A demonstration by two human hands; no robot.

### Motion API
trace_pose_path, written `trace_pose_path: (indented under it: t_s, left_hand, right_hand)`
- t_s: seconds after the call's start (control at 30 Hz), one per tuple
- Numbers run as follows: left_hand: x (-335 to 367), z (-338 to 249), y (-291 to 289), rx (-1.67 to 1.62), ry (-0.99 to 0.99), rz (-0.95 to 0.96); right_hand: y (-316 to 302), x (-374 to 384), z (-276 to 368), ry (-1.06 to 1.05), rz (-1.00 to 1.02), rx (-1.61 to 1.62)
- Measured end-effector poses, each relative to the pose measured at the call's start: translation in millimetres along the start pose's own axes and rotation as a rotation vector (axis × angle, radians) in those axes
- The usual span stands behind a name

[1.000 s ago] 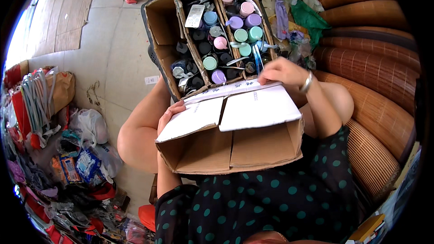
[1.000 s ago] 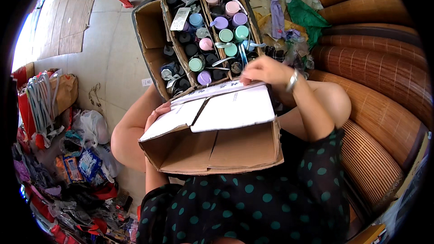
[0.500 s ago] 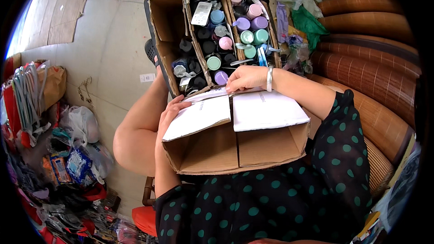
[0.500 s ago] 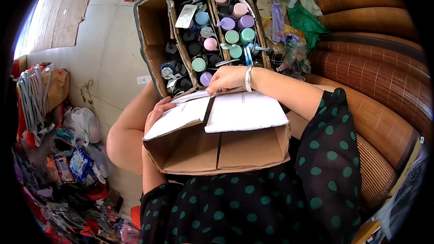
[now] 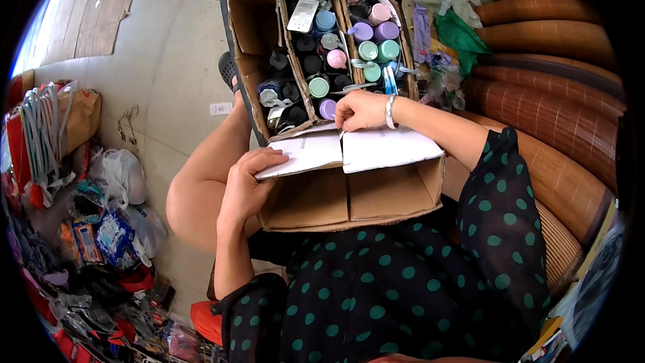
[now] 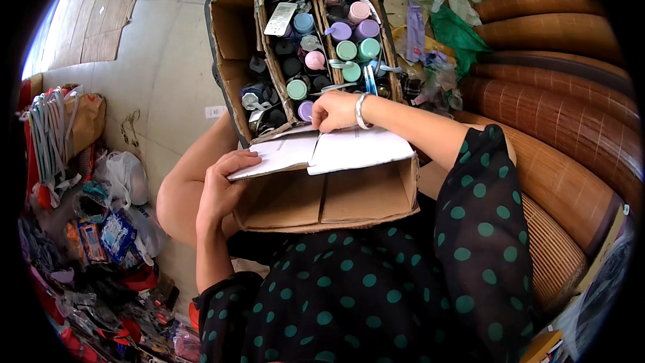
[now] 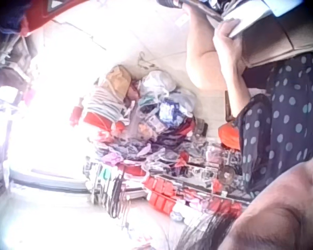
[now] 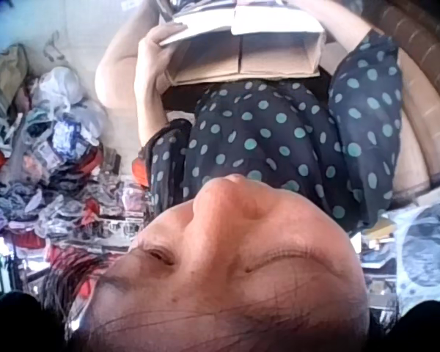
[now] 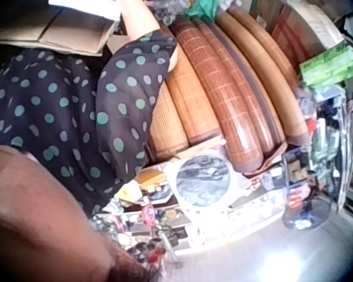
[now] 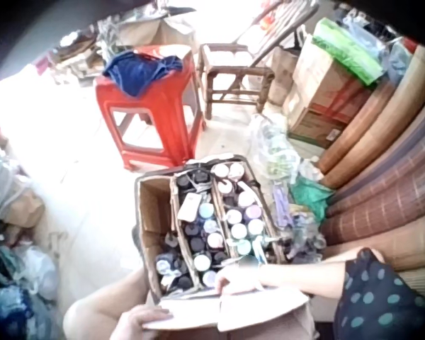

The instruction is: The person organizes umbrellas by moving them between cardboard boxes and plastic crates, handling the items one at a time and placing some into a small cardboard box.

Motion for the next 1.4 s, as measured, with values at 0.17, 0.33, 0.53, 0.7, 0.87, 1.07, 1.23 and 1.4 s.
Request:
trace_pose_path:
  t_s: [0.17,0.33,0.53,0.7,0.87,1.07,1.23,1.4]
  left_hand:
    - [3.1,-6.3,5.0,0.228,0.061,0.041]
    - [4.4,-6.7,7.2,0.269,0.053,0.027]
    - [1.8,3.0,3.6,0.205,0.067,0.021]
    - [2.9,10.8,-0.2,0.096,0.026,0.050]
    - [-4.8,25.5,-3.8,-0.582,-0.133,0.090]
    - [-11.8,70.8,20.7,-1.153,-0.118,-0.122]
    - [0.2,101.6,26.5,-1.142,-0.219,-0.183]
    - [3.7,111.3,22.4,-1.124,-0.228,-0.143]
  right_hand:
    - [-14.3,6.4,4.5,0.264,0.295,0.254]
    - [-12.7,8.5,17.3,0.271,0.277,0.157]
    - [-22.8,-19.2,10.6,0.352,0.073,0.873]
    - [-28.7,-27.8,-14.4,0.130,-0.069,1.340]
    - [-18.2,-57.7,-4.2,0.185,-0.248,0.874]
    - [22.7,-143.4,-56.5,-0.001,-0.780,0.312]
    - [90.0,-173.3,-37.3,-0.006,-0.835,0.021]
    - [88.0,-178.9,-49.1,0.031,-0.611,-0.406]
Point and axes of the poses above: each hand's wrist, its own x-axis towards the middle knuckle, its own y-axis out of the palm, z = x × y, the point moved 1 cm from there along x, towards the middle knuckle, and after that the axes turned 12 degrees about -x, right-handed, at the moved point
